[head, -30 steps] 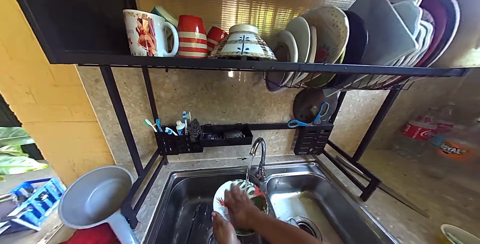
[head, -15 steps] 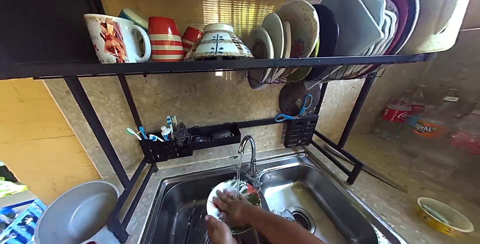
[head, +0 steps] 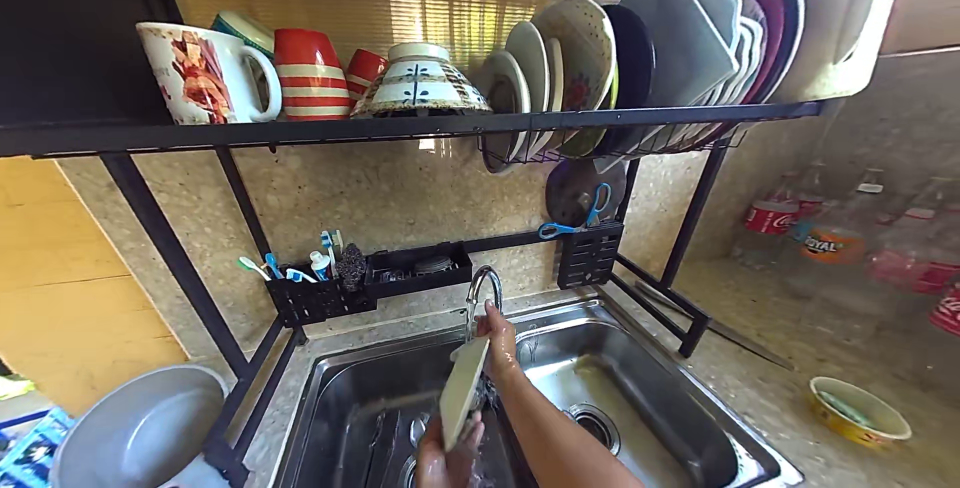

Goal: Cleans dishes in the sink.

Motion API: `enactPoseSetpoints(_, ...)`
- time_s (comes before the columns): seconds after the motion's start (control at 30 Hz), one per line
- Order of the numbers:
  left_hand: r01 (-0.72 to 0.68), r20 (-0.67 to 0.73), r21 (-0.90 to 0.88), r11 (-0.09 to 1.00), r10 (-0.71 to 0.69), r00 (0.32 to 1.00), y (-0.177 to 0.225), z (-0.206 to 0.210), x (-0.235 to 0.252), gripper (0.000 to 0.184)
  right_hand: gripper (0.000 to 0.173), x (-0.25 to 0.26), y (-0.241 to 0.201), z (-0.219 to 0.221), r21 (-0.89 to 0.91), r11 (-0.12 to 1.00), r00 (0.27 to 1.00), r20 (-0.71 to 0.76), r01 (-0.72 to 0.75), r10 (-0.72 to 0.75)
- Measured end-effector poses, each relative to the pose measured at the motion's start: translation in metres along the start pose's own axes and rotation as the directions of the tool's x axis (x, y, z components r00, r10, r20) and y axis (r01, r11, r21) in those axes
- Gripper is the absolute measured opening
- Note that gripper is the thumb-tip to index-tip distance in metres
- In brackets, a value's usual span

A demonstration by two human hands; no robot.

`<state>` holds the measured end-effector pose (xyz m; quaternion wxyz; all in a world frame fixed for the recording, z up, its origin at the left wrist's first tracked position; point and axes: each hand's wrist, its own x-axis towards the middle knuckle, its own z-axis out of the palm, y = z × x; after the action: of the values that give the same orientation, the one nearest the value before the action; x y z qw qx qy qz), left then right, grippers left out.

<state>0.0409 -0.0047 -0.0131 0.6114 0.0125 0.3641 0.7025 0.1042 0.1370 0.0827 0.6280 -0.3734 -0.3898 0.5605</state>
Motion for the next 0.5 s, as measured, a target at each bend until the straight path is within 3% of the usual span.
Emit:
enactPoseSetpoints(0.07,0.039,0.060,-0.022,0.999,-0.038,0.997,-0.001,0.000,0.006,0.046,0.045,0.003,-0.007,-0.012,0.077,0.997,0.976,0.215,0.024,-0.040)
enactPoseSetpoints(0.13,0.078,0.040,0.022,0.997,-0.078,0.996,-0.007,0.001,0.014,0.047,0.031,0.006,-0.014,-0.026,-0.007,1.000,0.900,0.435,-0.019,0.020)
enactPoseSetpoints(0.17,0.072,0.009,0.041,0.997,-0.072,0.997,-0.010,0.001,0.018,0.049,0.034,0.005,-0.021,-0.032,-0.115,0.992,0.831,0.544,-0.061,0.114)
enactPoseSetpoints(0.23,0.022,-0.034,0.042,0.999,-0.021,0.999,-0.012,0.000,0.026,0.052,0.057,0.003,-0.040,-0.038,-0.417,0.907,0.671,0.659,-0.048,0.339)
enactPoseSetpoints(0.3,-0.045,-0.081,0.002,0.999,0.045,0.996,-0.009,0.002,0.029,0.059,0.055,0.001,-0.061,-0.037,-0.685,0.710,0.578,0.649,0.160,0.495)
enactPoseSetpoints(0.4,-0.177,-0.106,-0.103,0.979,0.166,0.980,-0.004,0.005,0.030,0.072,0.045,-0.003,-0.065,-0.031,-0.781,0.433,0.609,0.623,0.450,0.491)
enactPoseSetpoints(0.47,-0.277,-0.068,-0.195,0.941,0.268,0.961,-0.001,0.005,0.025,0.072,0.052,-0.008,-0.053,-0.030,-0.792,0.441,0.708,0.592,0.422,0.386)
enactPoseSetpoints(0.5,-0.326,-0.072,-0.234,0.916,0.318,0.945,0.000,0.007,0.022,0.063,0.058,-0.011,-0.047,-0.030,-0.787,0.515,0.763,0.551,0.340,0.338)
